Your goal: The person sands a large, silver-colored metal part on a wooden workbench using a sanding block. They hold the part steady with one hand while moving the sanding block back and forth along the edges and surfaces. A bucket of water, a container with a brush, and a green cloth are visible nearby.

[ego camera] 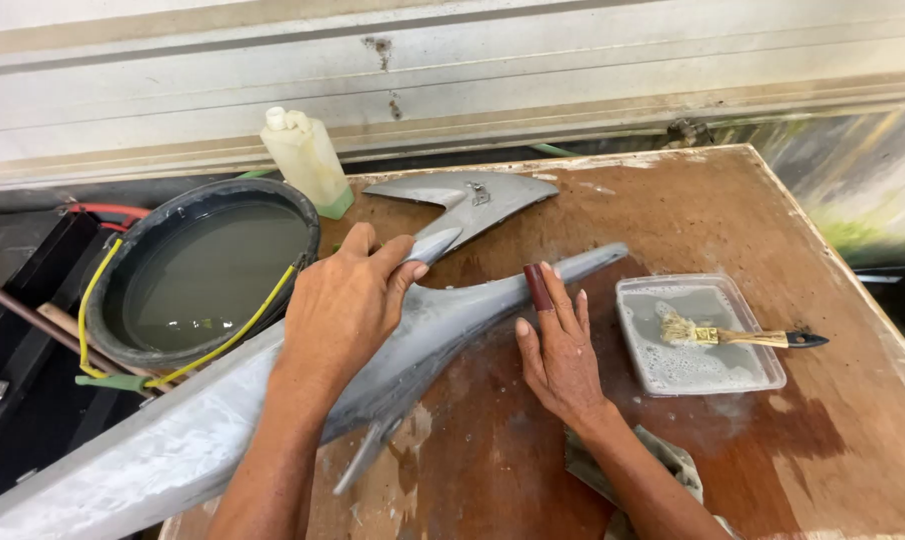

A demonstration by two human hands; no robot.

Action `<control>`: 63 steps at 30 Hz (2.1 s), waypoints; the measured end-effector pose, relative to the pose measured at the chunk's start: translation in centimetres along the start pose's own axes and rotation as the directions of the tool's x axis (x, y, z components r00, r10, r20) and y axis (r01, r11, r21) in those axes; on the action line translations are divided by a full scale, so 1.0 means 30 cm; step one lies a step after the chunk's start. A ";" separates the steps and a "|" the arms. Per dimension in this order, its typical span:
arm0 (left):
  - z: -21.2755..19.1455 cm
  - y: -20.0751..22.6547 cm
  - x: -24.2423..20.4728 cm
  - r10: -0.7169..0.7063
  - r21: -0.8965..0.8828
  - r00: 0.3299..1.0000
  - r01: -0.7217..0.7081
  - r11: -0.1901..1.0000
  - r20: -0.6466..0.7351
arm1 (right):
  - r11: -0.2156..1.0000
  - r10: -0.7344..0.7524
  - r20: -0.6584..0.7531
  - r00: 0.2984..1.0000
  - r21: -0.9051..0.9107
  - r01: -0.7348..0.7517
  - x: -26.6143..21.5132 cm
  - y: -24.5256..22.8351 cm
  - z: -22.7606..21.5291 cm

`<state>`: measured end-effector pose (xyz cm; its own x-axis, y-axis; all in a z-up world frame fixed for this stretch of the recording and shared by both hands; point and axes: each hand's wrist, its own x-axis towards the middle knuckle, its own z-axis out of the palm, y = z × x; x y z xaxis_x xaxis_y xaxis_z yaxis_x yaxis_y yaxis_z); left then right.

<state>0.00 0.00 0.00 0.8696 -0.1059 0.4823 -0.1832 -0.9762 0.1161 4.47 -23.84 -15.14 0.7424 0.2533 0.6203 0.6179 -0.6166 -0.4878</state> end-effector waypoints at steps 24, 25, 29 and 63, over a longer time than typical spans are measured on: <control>0.210 0.118 0.028 0.203 0.300 0.961 -0.141 0.944 -0.186 | 1.000 0.018 0.084 0.996 -0.008 -0.017 -0.037 0.044 -0.011; 0.222 0.126 0.023 0.201 0.303 0.962 -0.139 0.943 -0.184 | 1.000 0.016 0.086 0.996 -0.004 -0.016 -0.033 0.040 -0.012; 0.237 0.165 0.008 0.246 0.295 0.909 -0.146 0.944 -0.337 | 0.999 0.036 0.102 0.994 -0.001 -0.036 -0.032 0.040 -0.013; 0.200 0.140 -0.024 0.236 0.292 0.920 -0.144 0.946 -0.312 | 0.998 0.006 0.013 1.000 -0.059 -0.006 -0.034 -0.016 -0.014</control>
<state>1.35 -5.15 -5.07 0.6142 -0.2688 0.7420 -0.1642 -0.9632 -0.2130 3.31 -24.11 -15.29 0.7496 0.2586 0.6093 0.5972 -0.6613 -0.4539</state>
